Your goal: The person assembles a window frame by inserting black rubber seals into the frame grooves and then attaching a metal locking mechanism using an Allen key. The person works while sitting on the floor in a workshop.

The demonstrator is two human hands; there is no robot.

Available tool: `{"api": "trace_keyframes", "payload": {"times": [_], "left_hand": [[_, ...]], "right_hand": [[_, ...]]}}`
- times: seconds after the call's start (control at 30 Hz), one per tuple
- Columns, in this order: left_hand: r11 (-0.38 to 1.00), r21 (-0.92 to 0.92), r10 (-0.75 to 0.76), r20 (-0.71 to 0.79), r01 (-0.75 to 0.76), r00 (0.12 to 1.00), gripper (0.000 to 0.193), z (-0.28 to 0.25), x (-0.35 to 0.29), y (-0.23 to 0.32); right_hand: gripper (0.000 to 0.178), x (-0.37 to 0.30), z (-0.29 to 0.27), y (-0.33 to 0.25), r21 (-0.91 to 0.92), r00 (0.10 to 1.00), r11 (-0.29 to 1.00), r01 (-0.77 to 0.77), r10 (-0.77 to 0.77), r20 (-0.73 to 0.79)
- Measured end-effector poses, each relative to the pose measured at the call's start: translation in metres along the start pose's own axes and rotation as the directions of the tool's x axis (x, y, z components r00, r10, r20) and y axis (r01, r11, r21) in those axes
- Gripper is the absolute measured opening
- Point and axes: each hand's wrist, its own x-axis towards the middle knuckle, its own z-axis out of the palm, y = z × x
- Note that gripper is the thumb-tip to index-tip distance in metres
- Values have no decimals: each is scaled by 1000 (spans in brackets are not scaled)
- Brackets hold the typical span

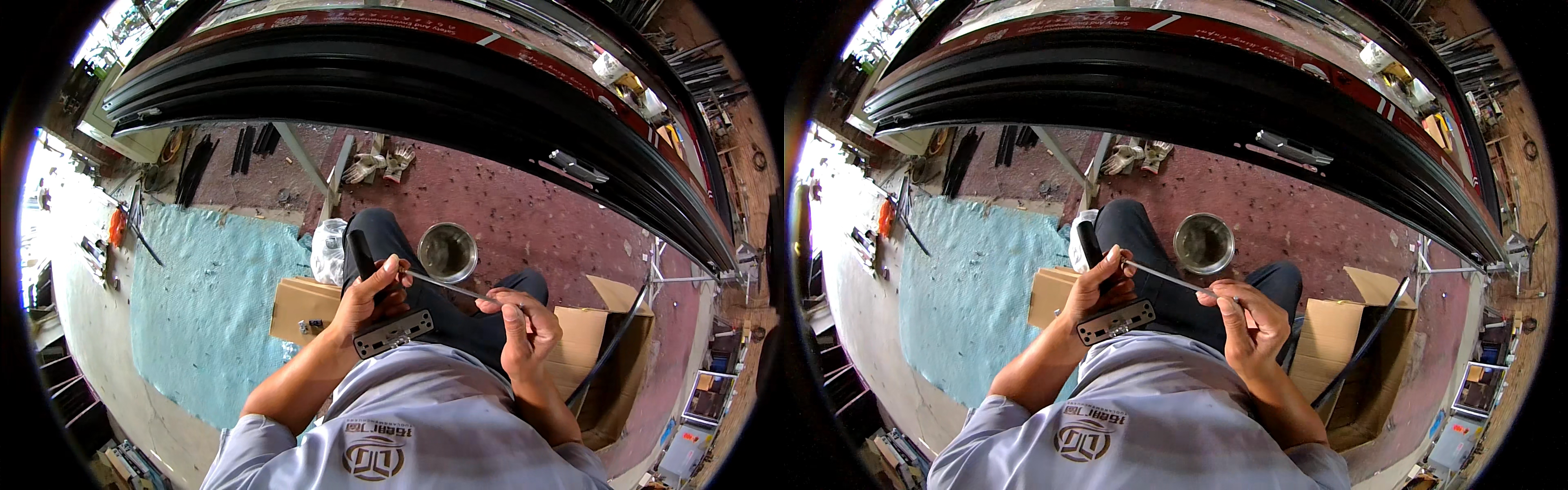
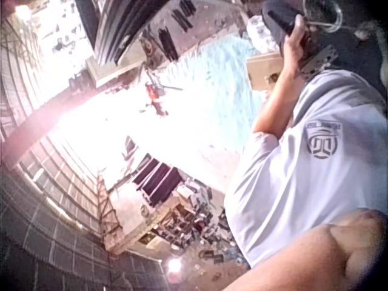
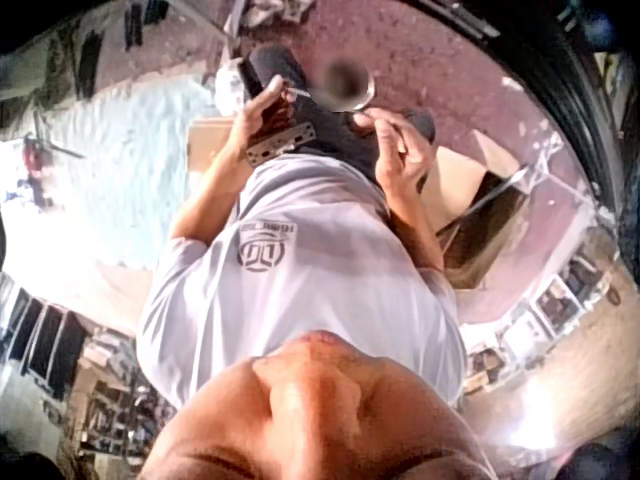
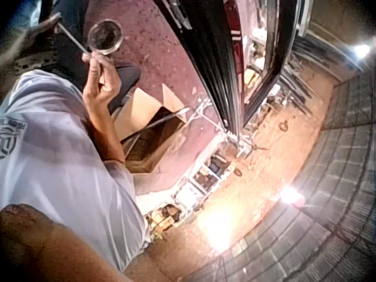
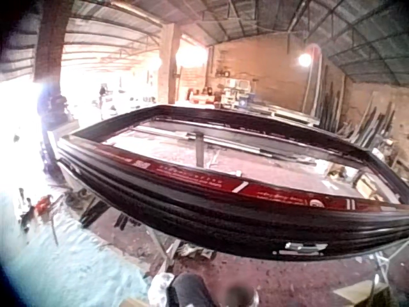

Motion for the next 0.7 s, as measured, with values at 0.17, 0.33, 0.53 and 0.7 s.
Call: {"api": "trace_keyframes", "payload": {"times": [0.17, 0.33, 0.53, 0.7], "left_hand": [[1000, -16, 2, -79, -3, 997, 40, 7, -8, 0], [989, -145, 28, 29, -24, 999, 38, -2, -5, -4], [985, -170, -4, -76, -9, 997, 36, 8, -11, -2], [988, -151, -24, -61, 15, 998, 34, 13, -8, -8]], "right_hand": [[14, 3, 1, 0, -4, 998, 998, 61, -61, 35], [10, 8, 5, -5, -127, 957, 952, 277, -261, 128], [19, 7, 13, -7, -265, 846, 808, 527, -468, 254], [17, 1, 10, -16, -244, 894, 864, 440, -394, 215]]}}
